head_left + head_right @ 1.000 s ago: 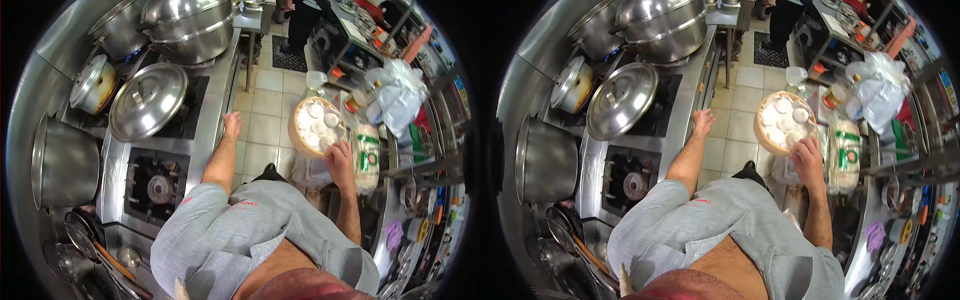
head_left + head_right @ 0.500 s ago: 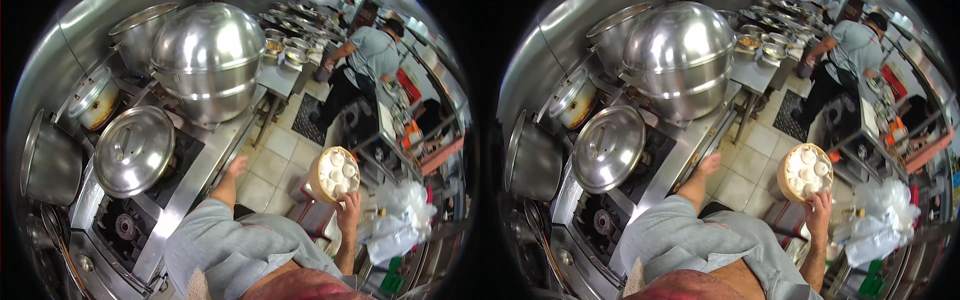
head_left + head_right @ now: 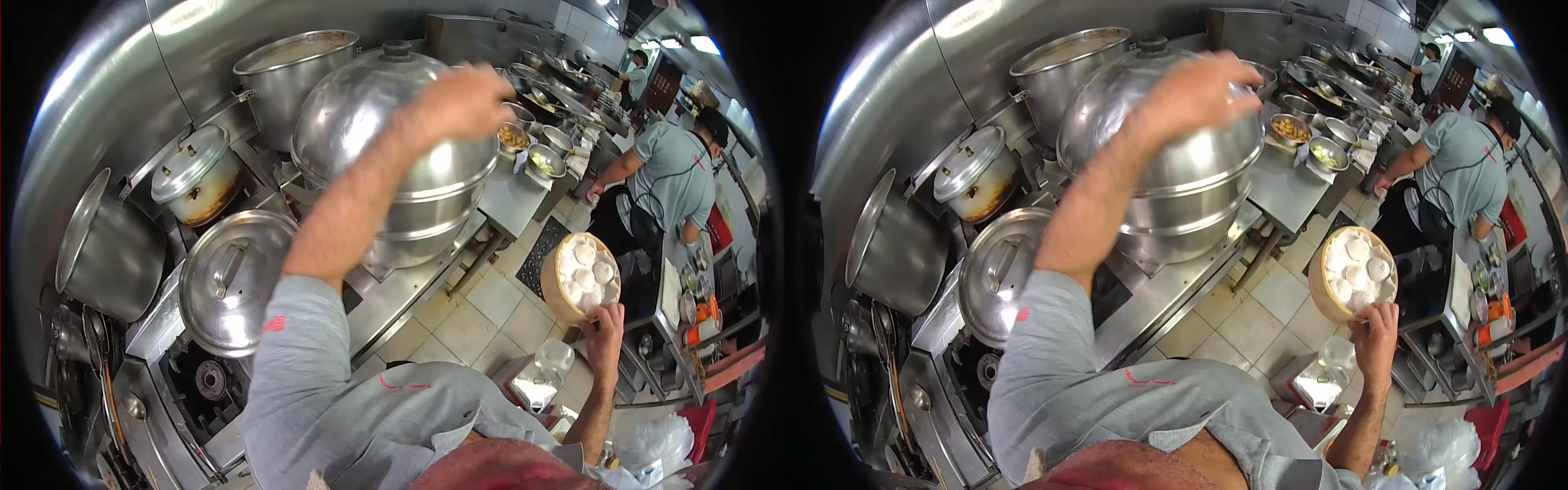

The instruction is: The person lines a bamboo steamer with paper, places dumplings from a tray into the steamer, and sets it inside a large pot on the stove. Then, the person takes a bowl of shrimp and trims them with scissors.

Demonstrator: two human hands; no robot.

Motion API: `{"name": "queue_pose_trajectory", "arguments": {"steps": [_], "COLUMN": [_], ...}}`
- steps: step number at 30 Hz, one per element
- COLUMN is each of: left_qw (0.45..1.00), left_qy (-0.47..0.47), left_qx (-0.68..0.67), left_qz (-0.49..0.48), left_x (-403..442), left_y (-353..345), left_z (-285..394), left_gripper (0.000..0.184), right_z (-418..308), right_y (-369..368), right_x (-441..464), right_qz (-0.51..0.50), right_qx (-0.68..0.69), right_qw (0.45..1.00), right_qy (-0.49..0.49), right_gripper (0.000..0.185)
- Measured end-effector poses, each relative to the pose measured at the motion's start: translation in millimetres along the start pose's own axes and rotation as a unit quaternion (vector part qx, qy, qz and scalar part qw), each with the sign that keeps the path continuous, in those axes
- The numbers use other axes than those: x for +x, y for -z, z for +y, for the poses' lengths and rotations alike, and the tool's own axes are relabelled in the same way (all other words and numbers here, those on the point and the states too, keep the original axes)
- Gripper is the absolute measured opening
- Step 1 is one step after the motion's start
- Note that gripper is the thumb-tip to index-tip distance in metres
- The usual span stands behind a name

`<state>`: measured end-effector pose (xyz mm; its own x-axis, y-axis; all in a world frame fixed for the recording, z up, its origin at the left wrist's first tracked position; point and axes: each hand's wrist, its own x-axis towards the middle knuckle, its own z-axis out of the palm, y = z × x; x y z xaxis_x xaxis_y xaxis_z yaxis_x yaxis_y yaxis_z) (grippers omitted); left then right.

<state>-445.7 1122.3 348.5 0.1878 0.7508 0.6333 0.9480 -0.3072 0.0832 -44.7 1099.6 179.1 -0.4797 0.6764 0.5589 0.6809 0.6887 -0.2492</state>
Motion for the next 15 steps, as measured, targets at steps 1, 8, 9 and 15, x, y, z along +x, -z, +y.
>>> {"name": "queue_pose_trajectory", "arguments": {"steps": [1, 8, 9, 15], "left_qw": [0.994, 0.940, 0.944, 0.935], "left_qy": [0.049, 0.233, 0.244, 0.237], "left_qx": [0.100, 0.224, 0.179, 0.218], "left_qz": [0.002, -0.112, -0.128, -0.149], "left_x": [16.0, 53.3, 54.1, 52.3], "left_y": [13.7, 22.0, 19.3, 47.4], "left_z": [-21.8, -149.9, -155.6, -119.3], "left_gripper": [0.041, 0.046, 0.045, 0.037], "right_z": [3.1, 21.8, 29.0, 46.5], "right_y": [-1.4, -8.1, -11.3, -22.1], "right_x": [15.8, 129.5, 145.6, 236.8], "right_qz": [-0.010, -0.009, -0.019, -0.018], "right_qx": [0.003, 0.039, 0.038, 0.052], "right_qw": [1.000, 0.995, 0.995, 0.979], "right_qy": [0.007, 0.090, 0.096, 0.197], "right_gripper": [0.027, 0.025, 0.026, 0.027]}}
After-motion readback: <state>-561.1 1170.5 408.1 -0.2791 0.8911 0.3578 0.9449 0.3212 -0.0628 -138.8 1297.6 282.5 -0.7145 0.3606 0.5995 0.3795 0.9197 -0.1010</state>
